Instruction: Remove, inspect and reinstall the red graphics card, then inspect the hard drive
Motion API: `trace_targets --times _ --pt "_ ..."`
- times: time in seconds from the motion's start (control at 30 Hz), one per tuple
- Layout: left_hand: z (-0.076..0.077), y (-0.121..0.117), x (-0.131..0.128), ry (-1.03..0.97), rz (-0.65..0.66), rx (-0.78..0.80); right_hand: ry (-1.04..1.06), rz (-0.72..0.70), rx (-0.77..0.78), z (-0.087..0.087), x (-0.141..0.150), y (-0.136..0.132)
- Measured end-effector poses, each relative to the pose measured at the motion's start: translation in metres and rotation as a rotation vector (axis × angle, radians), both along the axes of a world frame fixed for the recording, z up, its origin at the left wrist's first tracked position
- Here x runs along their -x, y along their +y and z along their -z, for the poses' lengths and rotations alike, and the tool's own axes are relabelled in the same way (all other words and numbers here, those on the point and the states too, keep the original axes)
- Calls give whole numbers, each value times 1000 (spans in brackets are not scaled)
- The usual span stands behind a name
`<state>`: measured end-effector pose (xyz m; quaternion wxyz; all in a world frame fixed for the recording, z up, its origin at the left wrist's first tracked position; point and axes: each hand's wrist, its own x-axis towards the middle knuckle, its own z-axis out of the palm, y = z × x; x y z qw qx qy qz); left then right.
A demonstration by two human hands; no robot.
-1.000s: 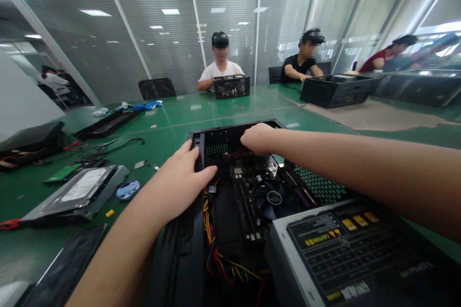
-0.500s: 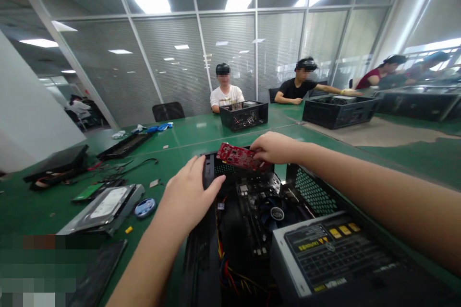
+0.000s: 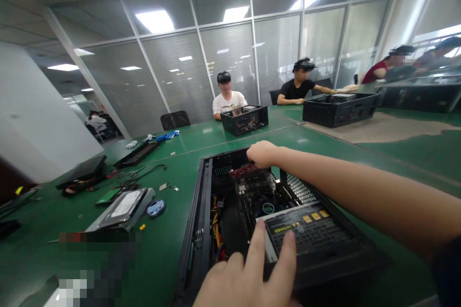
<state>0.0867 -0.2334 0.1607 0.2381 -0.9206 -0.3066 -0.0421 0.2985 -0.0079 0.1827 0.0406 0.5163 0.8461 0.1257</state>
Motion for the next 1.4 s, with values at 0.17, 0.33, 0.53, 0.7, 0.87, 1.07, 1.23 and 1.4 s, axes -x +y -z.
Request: trace_targets --times 0.17,0.33,0.53,0.7,0.87,1.07,1.23,1.4 --pt "-9 -5 1 12 -53 80 31 -46 -68 -2 0 -3" --pt "-10 -1 1 -69 -114 241 150 -61 -229 -27 -1 -14" --pt "-17 25 -12 -272 -272 299 867 27 -557 -52 -28 -9" --pt "-8 101 -17 -390 -260 175 1958 177 -558 -34 -82 2" --pt "6 199 -20 -624 -313 102 2278 335 -347 42 -123 -8" --pt "18 273 -22 -863 -325 118 2464 404 160 138 -108 -20" --pt "34 281 -32 -1094 -191 349 2452 333 514 156 -83 -26" --pt "67 244 -22 -1357 -231 817 2295 266 883 154 -71 -45"
